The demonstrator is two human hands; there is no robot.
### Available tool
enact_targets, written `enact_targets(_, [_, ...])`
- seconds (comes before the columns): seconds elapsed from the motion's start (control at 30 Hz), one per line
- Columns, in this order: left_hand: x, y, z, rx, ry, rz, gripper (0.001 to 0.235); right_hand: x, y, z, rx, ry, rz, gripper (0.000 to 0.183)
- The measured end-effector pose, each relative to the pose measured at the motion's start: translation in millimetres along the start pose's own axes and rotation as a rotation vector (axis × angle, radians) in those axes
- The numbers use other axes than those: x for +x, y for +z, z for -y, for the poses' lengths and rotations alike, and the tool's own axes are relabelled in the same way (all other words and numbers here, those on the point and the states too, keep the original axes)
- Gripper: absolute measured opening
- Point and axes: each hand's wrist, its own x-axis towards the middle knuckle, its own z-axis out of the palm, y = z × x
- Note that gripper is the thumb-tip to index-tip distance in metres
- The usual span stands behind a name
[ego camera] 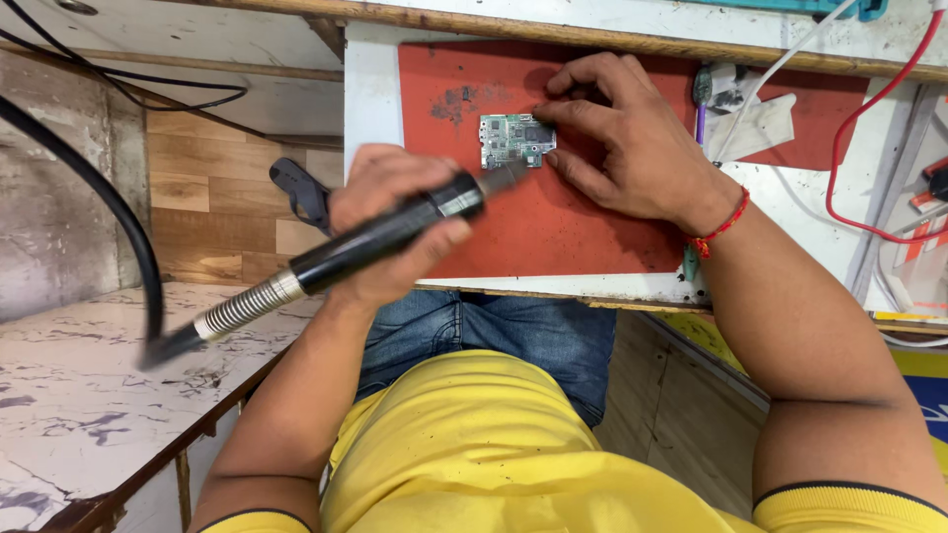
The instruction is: The person scrapes a small circuit board with a metal tool and then uses a hot air gun to heat the board. The person works on a red mat placed on a workbench in a cluttered electronics repair shop.
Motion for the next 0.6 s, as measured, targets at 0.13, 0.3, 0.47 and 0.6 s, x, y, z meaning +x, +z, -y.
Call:
enact_targets(0.13, [1.4, -0.8, 0.3, 0.041, -0.029, -0.077, 0.039, 0.8, 0.2, -3.7, 0.014, -0.004, -0.006, 0.041])
enact_targets(0.3, [4.3, 0.1, -6.5, 0.083, 0.054, 0.043, 0.040, 0.0, 0.8, -4.7, 0.059, 0.027, -0.031, 0.040])
enact_targets(0.47, [-5.1, 1.2, -8.3, -0.163, -0.115, -0.096, 0.038, -3.7, 3.4, -1.0, -0.003, -0.025, -0.020, 0.031])
enact_targets(0.6, [3.7, -3.2, -2.8, 0.078, 0.002, -0.049, 0.038, 1.8, 1.5, -6.2, -0.004, -0.019, -0.021, 0.033])
